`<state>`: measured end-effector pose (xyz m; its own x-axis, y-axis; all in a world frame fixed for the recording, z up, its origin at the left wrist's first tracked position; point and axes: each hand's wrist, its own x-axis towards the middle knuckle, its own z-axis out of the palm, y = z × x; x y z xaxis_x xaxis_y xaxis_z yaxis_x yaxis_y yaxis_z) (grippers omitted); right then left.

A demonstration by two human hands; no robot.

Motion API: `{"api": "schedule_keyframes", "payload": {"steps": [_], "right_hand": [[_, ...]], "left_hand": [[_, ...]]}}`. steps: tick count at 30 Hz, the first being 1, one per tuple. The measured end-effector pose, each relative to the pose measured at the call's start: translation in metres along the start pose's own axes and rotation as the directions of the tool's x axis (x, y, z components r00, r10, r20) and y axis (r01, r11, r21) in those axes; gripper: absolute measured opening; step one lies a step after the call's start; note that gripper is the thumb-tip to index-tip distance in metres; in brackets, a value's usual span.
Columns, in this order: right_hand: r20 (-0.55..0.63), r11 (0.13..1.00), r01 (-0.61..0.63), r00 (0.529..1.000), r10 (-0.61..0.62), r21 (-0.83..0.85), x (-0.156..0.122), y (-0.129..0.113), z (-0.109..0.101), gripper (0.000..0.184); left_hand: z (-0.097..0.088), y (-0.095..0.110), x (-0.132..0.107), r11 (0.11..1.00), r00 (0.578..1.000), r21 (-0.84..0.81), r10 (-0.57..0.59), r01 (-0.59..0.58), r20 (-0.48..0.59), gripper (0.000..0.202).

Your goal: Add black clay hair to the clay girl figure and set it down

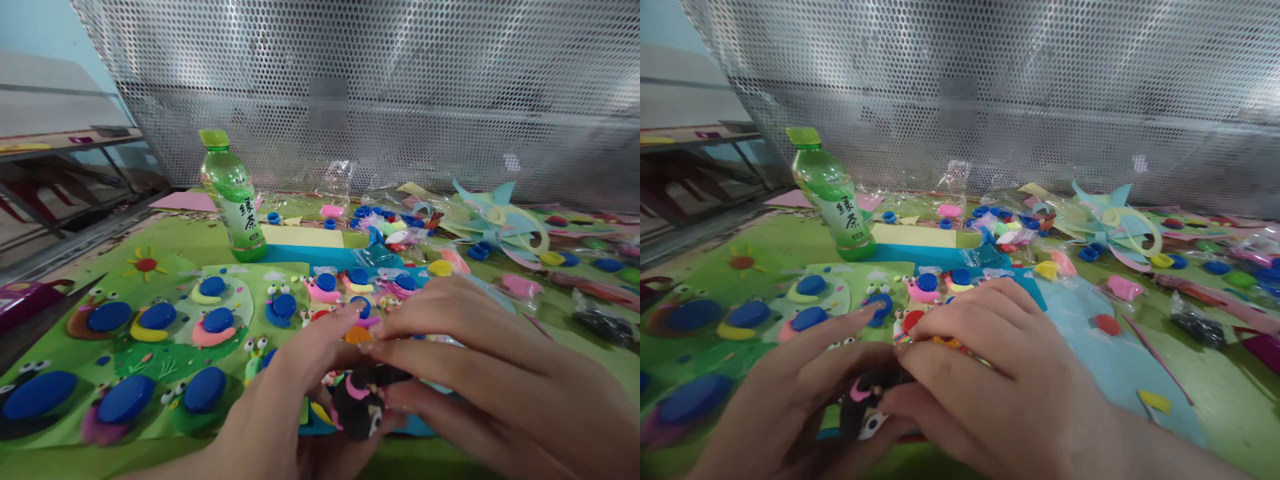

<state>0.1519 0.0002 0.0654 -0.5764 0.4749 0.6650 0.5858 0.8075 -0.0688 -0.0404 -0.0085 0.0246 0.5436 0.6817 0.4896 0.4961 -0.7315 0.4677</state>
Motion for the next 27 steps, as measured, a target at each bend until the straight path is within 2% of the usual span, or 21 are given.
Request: {"api": "schedule_keyframes", "payload": {"steps": [3,5,10,14,20,24,27], "right_hand": [[-0.013,1.000,-0.011,1.000,0.012,0.027,0.004,-0.001,-0.005,0.013],[0.040,0.999,-0.003,0.999,0.001,0.045,0.004,-0.001,-0.006,0.011],[-0.082,0.999,0.010,0.997,-0.013,-0.041,-0.005,0.000,0.002,0.016],[-0.017,0.998,0.013,1.000,-0.014,-0.066,-0.009,0.000,0.001,0.015],[0.035,0.994,0.002,0.999,-0.006,0.107,-0.007,0.000,-0.010,0.015],[0.008,0.995,0.069,0.998,-0.070,0.076,-0.007,0.000,-0.011,0.014],[0.033,0.996,0.062,0.997,-0.064,0.062,-0.007,0.002,-0.009,0.016]], "left_hand": [[0.004,0.000,0.001,0.995,0.999,-0.096,0.008,-0.011,-0.034,0.032],[0.005,-0.001,0.002,0.994,0.999,-0.107,0.017,-0.020,-0.035,0.034],[0.001,0.001,0.003,0.997,0.998,0.068,0.045,-0.042,-0.044,0.028],[0.003,0.002,0.003,0.984,0.997,0.177,0.004,0.008,-0.071,0.030],[0.009,0.002,0.002,0.983,0.998,-0.182,0.004,-0.015,-0.059,0.040],[0.008,0.003,-0.001,0.977,0.999,-0.211,0.004,-0.015,-0.055,0.050],[0.007,0.004,-0.001,0.976,0.998,-0.219,-0.007,-0.008,-0.070,0.056]]}}
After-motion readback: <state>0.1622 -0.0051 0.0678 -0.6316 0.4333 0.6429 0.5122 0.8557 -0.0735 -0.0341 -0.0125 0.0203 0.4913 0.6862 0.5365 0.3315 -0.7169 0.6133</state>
